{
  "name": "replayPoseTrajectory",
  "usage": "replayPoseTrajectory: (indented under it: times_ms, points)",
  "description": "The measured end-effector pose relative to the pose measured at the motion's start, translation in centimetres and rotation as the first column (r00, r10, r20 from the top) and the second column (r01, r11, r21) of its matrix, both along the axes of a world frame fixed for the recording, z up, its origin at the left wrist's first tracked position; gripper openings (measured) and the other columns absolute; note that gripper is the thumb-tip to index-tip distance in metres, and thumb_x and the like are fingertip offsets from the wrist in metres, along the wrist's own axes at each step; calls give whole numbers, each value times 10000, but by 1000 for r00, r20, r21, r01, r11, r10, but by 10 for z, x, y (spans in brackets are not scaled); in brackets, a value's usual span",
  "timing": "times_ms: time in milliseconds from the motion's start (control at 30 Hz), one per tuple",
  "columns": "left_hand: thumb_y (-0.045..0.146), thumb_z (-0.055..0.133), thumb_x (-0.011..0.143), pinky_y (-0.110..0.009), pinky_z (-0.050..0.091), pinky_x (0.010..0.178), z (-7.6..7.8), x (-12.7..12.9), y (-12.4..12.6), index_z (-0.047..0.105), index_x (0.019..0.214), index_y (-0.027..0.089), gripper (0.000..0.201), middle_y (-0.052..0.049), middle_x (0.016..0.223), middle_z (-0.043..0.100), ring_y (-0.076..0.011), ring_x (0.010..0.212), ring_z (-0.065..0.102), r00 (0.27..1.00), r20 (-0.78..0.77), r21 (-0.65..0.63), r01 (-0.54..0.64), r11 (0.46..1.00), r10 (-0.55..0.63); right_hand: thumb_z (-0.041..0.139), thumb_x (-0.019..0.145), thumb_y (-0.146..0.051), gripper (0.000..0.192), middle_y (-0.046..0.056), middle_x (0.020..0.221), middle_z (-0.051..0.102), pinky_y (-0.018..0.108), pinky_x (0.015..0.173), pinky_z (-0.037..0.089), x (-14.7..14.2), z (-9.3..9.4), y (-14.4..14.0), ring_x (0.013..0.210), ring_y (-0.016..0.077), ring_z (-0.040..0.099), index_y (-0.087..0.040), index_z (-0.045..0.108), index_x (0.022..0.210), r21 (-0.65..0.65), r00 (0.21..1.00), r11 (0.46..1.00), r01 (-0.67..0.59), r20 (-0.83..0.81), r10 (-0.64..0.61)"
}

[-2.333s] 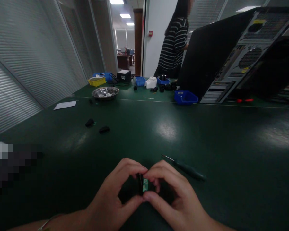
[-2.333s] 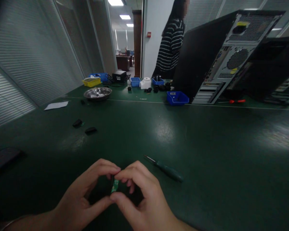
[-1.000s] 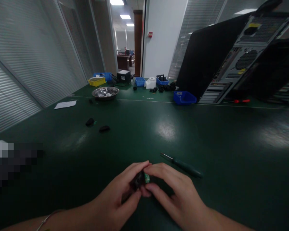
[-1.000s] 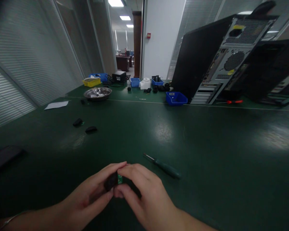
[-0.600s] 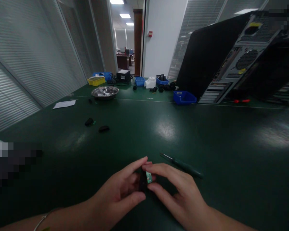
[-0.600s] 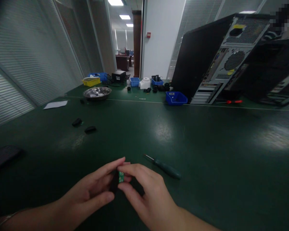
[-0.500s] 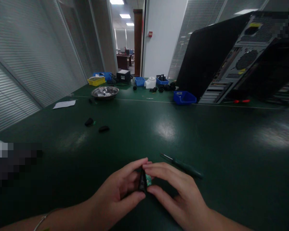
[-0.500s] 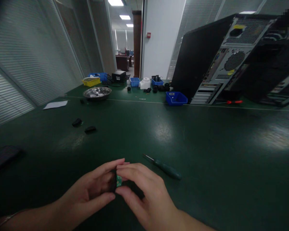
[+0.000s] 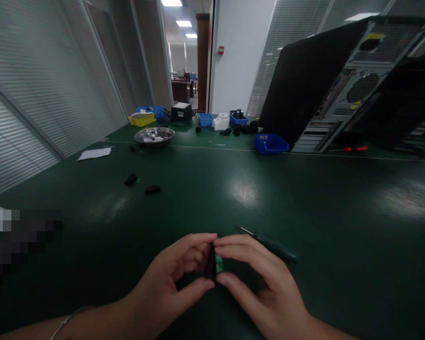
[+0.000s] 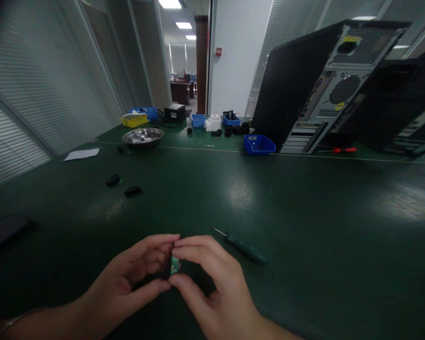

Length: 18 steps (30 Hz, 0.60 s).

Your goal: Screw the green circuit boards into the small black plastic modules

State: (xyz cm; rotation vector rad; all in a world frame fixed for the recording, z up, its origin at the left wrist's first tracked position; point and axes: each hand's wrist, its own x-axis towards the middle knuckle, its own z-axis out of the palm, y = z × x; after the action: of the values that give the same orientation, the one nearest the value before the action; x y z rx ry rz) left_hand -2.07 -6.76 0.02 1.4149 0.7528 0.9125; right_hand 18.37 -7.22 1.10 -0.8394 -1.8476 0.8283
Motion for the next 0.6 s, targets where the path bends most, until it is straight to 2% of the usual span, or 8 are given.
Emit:
replayPoseTrajectory:
  times_ms: [167,367,600]
  points:
    - [42,646,843,-254,550,877,4,3,1,583,1240,288,471,-5,1016,676,-157,951,670,999,-12,46,-34,998,34,670,868,-99,347,50,1197,630,308,946,525,-3,-1,-3,1109,206,626,-288,641,1159,6,999,999,45,-11,-45]
    - [61,718,797,-219,562,781,7,6,-1,609,1104,245,374,5,914,681,-135,836,673,994,-62,39,-92,995,95,647,859,-59,363,48,1152,626,280,907,531,-8,1,-4,1067,180,632,-262,615,1158,29,1000,999,20,-5,-20]
    - [76,736,781,-232,552,757,7,6,-2,606,1040,227,327,15,870,677,-133,801,671,995,-61,-4,-77,997,76,613,848,-27,307,49,1134,591,251,885,518,-9,1,-2,1046,163,617,-228,610,1080,2,999,1000,-26,27,26]
